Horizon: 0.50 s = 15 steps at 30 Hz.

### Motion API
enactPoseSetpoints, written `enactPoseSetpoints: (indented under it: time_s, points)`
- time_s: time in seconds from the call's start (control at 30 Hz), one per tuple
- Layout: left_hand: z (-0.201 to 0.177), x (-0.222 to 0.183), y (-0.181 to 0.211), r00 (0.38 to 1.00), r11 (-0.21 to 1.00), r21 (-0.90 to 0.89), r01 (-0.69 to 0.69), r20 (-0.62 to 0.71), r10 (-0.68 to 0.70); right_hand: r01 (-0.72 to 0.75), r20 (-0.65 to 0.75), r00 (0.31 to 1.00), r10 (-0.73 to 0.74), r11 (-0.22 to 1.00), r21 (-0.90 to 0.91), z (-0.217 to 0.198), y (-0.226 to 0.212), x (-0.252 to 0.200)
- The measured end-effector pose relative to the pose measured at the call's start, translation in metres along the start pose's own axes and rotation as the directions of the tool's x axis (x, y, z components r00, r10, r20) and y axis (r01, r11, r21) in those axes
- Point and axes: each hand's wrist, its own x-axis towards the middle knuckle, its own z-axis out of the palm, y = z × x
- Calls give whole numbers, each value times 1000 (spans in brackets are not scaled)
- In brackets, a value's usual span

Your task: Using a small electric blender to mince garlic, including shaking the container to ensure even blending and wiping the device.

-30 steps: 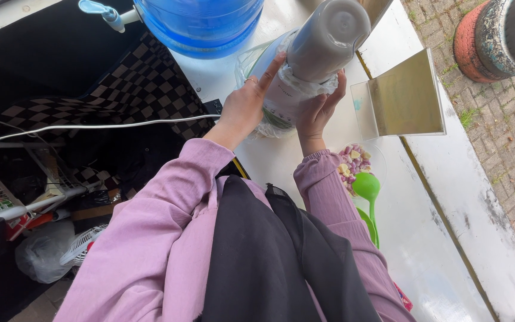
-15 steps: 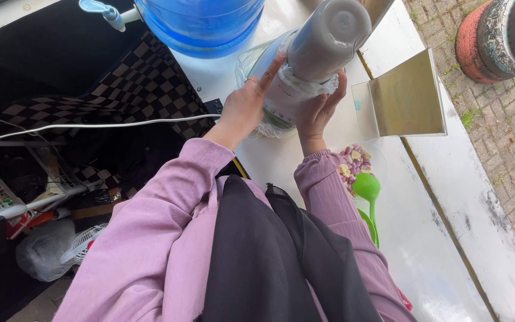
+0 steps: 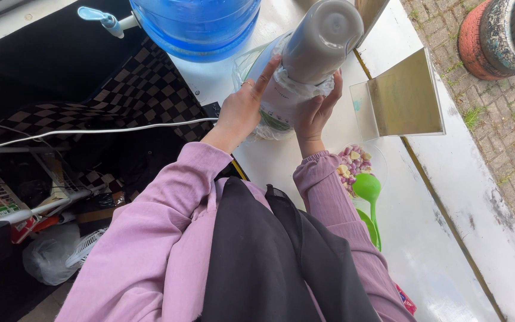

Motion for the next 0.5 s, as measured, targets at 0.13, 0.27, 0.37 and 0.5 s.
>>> enactPoseSetpoints:
  time_s: [0.13, 0.27, 0.37, 0.5]
  points:
    - [-3, -1, 1, 1000, 1000, -17, -4, 6, 4, 35, 1, 999, -35, 999, 38, 1, 1, 1]
    - [-1, -1, 0, 1000, 1000, -18, -5, 0, 5, 29, 8, 1000, -29, 998, 60, 0, 4, -2]
    - [-10, -8, 5, 997, 999, 0, -55, -62, 55, 64, 21, 998, -62, 994, -85, 0, 17, 0]
    - [-14, -11, 9, 990, 996, 7, -93, -109, 93, 96, 36, 995, -91, 974, -204, -2, 23, 0]
